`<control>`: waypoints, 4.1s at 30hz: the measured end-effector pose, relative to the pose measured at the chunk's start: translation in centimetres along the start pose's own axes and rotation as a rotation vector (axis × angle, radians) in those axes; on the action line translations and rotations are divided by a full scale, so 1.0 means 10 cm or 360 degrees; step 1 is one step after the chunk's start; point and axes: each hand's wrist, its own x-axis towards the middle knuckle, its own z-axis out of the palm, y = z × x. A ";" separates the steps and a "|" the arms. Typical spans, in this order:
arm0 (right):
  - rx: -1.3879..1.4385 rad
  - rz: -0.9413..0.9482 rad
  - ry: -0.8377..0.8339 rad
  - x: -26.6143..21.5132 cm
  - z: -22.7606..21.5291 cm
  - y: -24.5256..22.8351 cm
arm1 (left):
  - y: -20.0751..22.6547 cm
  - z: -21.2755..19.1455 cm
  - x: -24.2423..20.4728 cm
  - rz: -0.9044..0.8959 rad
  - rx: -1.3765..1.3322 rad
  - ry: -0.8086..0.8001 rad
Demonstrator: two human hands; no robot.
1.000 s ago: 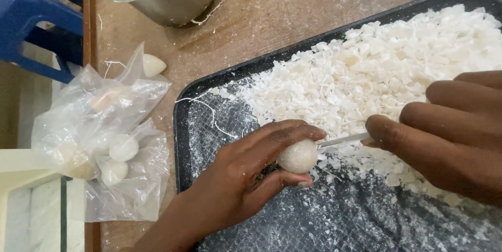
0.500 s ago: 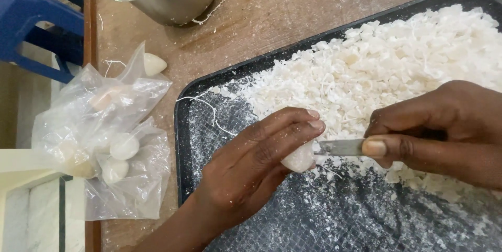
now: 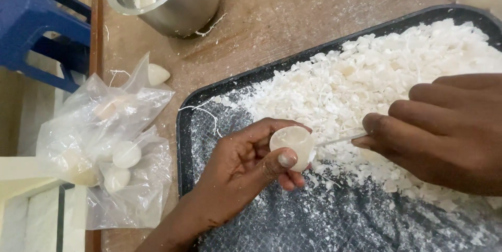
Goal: Carving and trimming a small oval wax piece using a knife over a tray of wax flakes.
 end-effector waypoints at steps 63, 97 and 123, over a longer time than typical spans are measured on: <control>0.1727 0.1263 -0.0478 -0.14 -0.51 -0.98 | -0.23 -0.04 -0.33 0.1280 0.0690 -0.0204; 0.0749 0.1168 -0.0095 0.19 -0.35 -1.48 | -0.15 -0.01 -0.05 0.1225 0.0835 0.0123; 0.1634 0.0995 0.0093 0.25 -0.45 -1.16 | 0.32 -0.03 0.01 0.1390 0.0568 0.0011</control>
